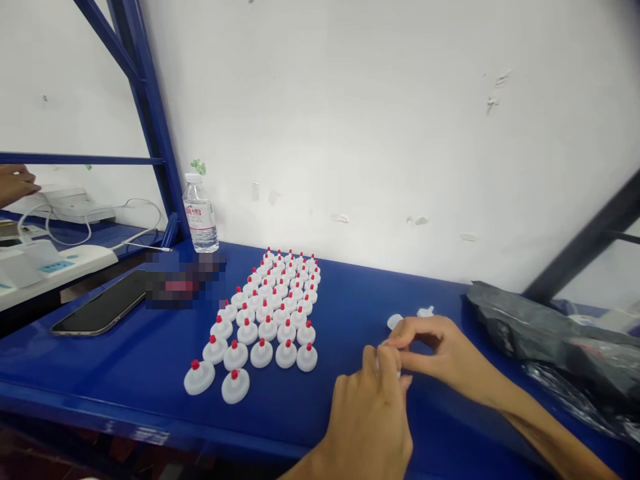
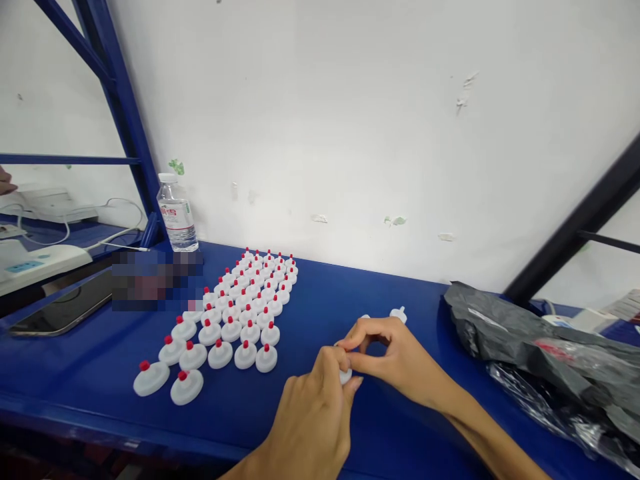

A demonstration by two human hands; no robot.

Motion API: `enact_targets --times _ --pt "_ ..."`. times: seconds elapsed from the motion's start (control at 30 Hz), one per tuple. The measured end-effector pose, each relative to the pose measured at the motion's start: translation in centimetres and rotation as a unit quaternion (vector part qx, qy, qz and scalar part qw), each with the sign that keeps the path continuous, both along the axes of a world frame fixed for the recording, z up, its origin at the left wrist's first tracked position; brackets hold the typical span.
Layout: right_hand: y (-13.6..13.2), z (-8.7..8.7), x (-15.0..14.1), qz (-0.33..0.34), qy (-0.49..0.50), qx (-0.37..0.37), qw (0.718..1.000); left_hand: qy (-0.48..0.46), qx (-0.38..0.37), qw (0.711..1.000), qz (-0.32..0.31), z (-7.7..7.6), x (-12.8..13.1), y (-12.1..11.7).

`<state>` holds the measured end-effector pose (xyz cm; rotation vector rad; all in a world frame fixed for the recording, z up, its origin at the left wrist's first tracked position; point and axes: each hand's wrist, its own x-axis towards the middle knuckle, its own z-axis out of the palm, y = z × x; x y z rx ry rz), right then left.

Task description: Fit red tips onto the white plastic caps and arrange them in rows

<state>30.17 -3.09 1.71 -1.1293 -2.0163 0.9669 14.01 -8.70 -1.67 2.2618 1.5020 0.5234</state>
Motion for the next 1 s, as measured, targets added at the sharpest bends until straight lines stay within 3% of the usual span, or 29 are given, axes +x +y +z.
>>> enact_targets --times 0.1,0.2,0.33,0.43,0.57,0.73,1.0 --pt "0.2 -0.2 0.0 -0.016 -0.003 -0.002 1.000 0.024 0.039 0.999 0.020 0.3 0.1 -0.6" --pt "0.3 -0.6 -0.2 -0.023 -0.007 -0.009 1.000 0.081 0.066 0.992 0.076 2.4 -1.6 -1.2" --pt "0.0 -1.4 -1.3 -0.034 -0.053 0.027 0.998 0.141 0.072 0.970 0.186 7.1 -8.3 -0.1" --pt "-0.4 -2.1 -2.1 -0.013 -0.088 0.054 0.995 0.172 0.115 0.954 0.217 9.2 -14.2 2.4" --pt "-0.6 -2.7 -2.6 0.005 -0.102 0.095 0.990 0.196 0.111 0.963 0.147 8.6 -18.2 5.7" --pt "-0.5 -3.3 -2.5 0.005 -0.113 0.123 0.986 0.207 0.098 0.969 0.095 6.8 -18.0 7.4" --pt "-0.4 -3.7 -2.4 0.003 -0.118 0.151 0.982 0.221 0.091 0.967 0.086 5.7 -18.3 8.5"
